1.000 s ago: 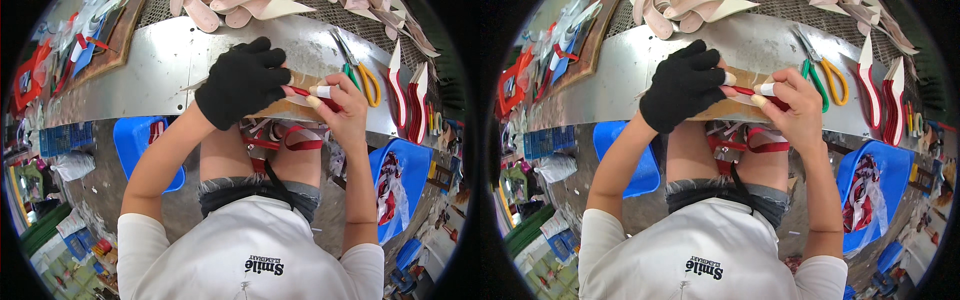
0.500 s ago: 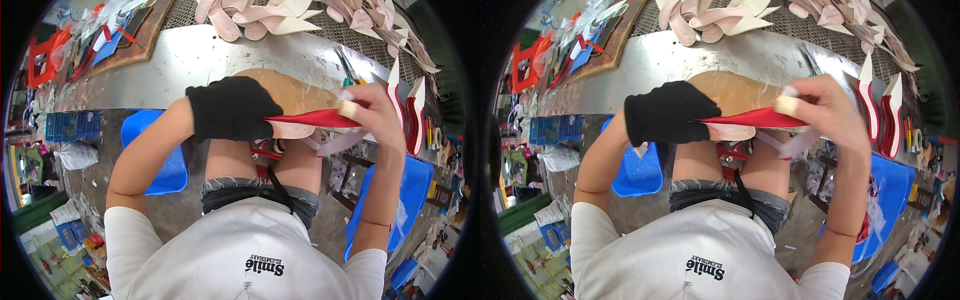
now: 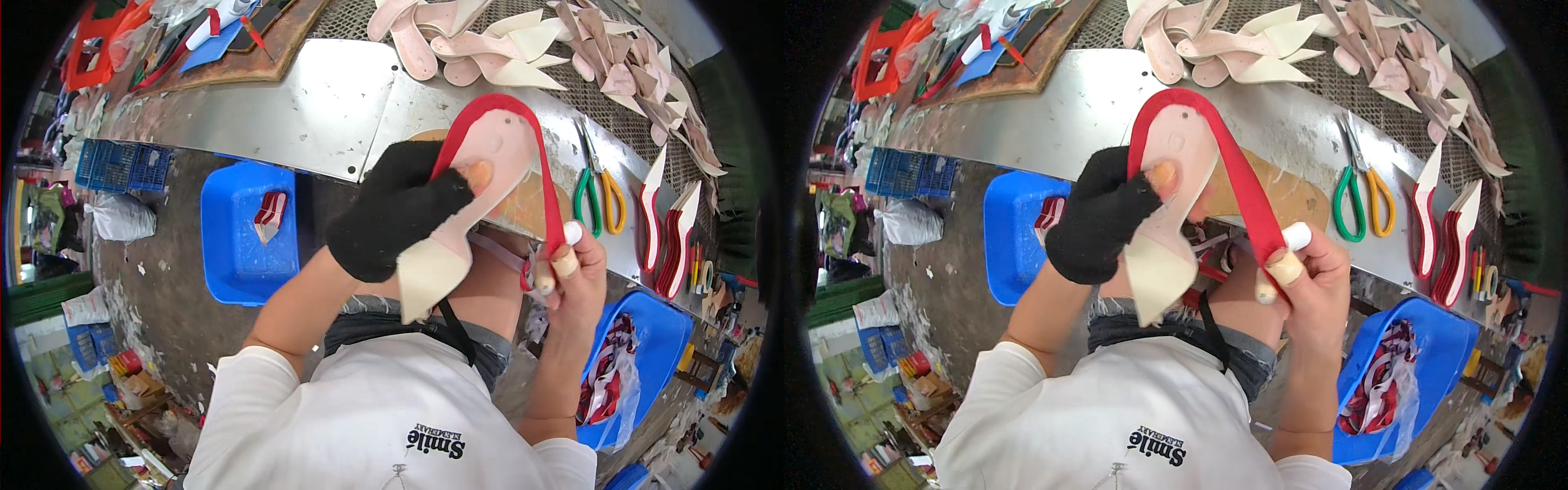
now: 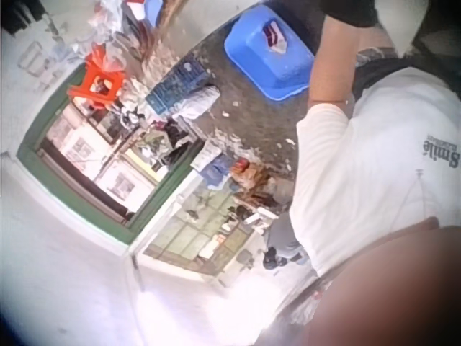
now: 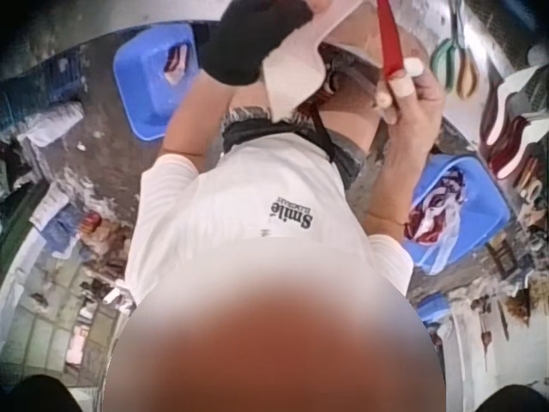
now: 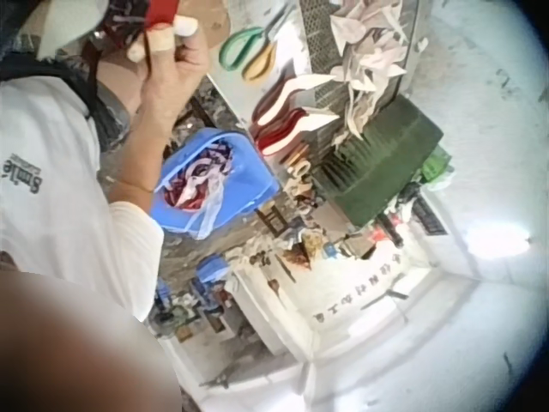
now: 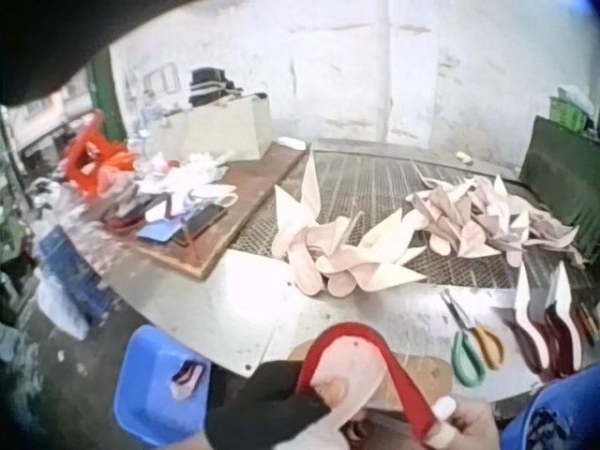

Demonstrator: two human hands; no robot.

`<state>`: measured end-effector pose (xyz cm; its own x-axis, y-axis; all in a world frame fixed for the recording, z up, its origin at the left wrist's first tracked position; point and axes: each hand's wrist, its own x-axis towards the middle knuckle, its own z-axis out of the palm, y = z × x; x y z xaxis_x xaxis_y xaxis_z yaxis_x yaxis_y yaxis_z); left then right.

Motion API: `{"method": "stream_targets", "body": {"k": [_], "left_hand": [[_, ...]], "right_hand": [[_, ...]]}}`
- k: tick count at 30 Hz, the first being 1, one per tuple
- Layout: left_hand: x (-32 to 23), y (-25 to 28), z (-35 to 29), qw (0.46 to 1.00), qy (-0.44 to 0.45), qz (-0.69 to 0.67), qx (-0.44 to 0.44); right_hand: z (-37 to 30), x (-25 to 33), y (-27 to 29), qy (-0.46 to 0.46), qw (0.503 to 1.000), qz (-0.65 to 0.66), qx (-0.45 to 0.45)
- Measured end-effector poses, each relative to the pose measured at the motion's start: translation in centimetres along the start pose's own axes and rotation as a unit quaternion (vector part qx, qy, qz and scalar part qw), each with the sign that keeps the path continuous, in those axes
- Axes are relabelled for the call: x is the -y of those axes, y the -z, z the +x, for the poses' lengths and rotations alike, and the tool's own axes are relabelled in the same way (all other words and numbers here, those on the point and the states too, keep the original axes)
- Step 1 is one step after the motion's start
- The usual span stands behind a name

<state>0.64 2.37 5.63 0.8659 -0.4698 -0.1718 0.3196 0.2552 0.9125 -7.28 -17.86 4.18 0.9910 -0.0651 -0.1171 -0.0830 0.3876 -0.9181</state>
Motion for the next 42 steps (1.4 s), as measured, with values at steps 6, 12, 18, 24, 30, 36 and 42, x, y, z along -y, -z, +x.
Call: {"method": "stream_targets", "body": {"k": [6, 12, 18, 24, 30, 36, 42], "left_hand": [[1.3, -3.1, 1.1, 0.987, -0.111, -0.036, -0.109], [1.6, -5.6, 1.5, 0.958, -0.199, -0.072, -0.194], [1.9, -5.3, 1.7, 0.977, -0.139, -0.030, -0.160], [1.9, -3.6, 2.5, 0.992, -0.080, -0.010, -0.098], [1.5, -1.3, 4.0, 0.973, -0.035, 0.202, 0.104], [2.7, -0.5, 2.7, 0.995, -0.025, 0.024, 0.093], [2.5, -0.6, 2.6, 0.999, -0.012, -0.002, 0.051]], "right_hand": [[-0.2, 0.7, -3.0, 0.088, 0.969, -0.197, -0.116], [0.6, -0.2, -3.6, 0.214, 0.906, -0.340, -0.134], [1.4, -0.4, -2.7, 0.254, 0.829, -0.468, -0.170], [2.6, -0.2, -1.8, 0.292, 0.841, -0.453, -0.049], [3.4, 0.1, -1.4, 0.184, 0.931, -0.315, -0.009], [3.3, 2.9, -0.4, 0.080, 0.961, -0.247, 0.095], [3.4, 0.2, 2.0, 0.078, 0.983, -0.160, 0.041]]}}
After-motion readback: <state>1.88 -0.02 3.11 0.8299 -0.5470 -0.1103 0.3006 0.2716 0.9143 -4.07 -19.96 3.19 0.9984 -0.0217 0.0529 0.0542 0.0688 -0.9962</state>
